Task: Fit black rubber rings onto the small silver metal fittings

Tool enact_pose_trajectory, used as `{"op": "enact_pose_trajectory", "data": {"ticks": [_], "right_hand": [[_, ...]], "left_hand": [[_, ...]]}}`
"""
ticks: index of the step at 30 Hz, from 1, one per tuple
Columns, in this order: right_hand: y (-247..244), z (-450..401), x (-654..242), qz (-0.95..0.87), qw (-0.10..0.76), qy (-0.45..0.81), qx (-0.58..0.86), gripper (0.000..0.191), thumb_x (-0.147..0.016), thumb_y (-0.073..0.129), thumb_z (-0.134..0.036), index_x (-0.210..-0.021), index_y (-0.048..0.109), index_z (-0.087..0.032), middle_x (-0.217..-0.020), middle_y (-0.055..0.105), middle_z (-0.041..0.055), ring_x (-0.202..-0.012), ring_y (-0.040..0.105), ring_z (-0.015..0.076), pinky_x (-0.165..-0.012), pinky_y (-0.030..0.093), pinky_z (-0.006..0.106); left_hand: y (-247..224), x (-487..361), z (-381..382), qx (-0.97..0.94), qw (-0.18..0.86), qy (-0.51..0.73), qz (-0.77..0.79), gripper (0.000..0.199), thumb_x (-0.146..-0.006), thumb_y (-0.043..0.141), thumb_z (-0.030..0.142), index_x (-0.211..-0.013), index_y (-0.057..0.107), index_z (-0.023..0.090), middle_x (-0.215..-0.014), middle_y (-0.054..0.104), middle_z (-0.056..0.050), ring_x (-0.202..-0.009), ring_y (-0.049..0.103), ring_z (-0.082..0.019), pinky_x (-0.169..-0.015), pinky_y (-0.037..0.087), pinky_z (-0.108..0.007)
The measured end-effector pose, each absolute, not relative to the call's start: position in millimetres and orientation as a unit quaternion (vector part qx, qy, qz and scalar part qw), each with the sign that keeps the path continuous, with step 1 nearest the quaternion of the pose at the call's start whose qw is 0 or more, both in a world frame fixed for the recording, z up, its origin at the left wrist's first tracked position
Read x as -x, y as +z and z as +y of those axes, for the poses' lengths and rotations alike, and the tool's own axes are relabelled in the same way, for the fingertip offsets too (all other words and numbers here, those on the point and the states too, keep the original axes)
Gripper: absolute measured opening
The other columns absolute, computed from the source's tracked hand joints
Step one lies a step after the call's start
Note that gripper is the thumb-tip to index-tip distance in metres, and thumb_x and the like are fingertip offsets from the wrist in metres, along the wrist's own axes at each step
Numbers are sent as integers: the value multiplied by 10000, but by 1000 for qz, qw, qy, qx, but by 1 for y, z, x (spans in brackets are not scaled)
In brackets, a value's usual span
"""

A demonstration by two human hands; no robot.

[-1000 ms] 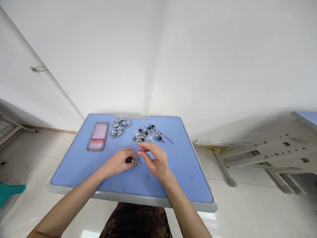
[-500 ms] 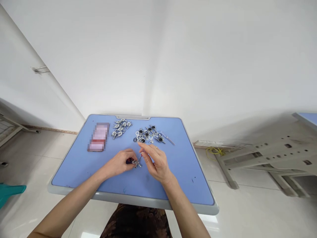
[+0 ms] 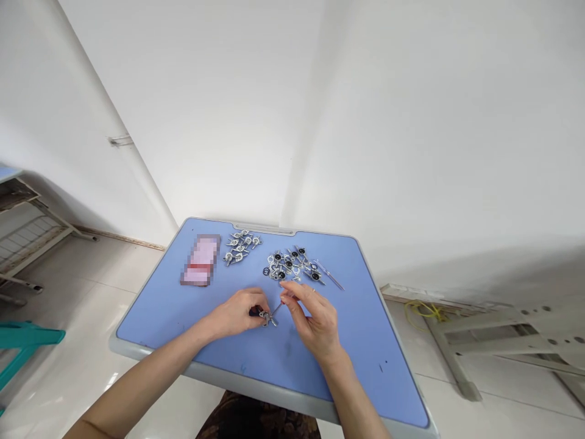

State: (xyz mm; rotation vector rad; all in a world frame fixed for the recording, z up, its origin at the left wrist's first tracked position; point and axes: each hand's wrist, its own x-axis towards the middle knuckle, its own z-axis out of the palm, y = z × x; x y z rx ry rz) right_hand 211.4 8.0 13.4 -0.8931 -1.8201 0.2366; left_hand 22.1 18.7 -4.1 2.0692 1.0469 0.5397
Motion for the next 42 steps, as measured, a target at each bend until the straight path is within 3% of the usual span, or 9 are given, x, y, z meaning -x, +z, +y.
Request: {"op": "enact_pose_trajectory", "data": {"ticks": [18,28,34,42], "right_hand": [[6,0,-217,-788,493,121,348,490,-826,577,-59,-1272,533,-257,-835,667,33,-698,645,174,-636,535,326],[2,-2,-223,-765,479,106,417,321,-849,611,-144,-1151,601,-252,-810,696,32,-672,667,182,-655,556,333],[5,-2,-223,-781,469,125,394,357,-834,600,-67,-1142,598,-247,-816,685,14,-688,669,151,-632,549,279],[3,2,-222,-781,476,125,385,368,-832,613,-90,-1166,585,-242,-807,678,13,-657,664,144,-630,552,278]], "left_hand": [[-2,-23,20,-809,373,174,419,120,-764,652,147,-883,646,163,-929,629,-41,-867,592,-188,-747,451,-259],[-7,-22,21,-827,355,168,402,109,-795,615,166,-902,631,164,-942,621,-58,-906,589,-204,-789,455,-274],[-1,-22,20,-824,361,153,408,113,-802,611,177,-911,632,157,-959,619,-53,-903,589,-194,-798,454,-273],[-4,-21,21,-832,351,163,397,111,-799,621,170,-908,632,153,-939,625,-46,-899,583,-187,-784,450,-262]]}}
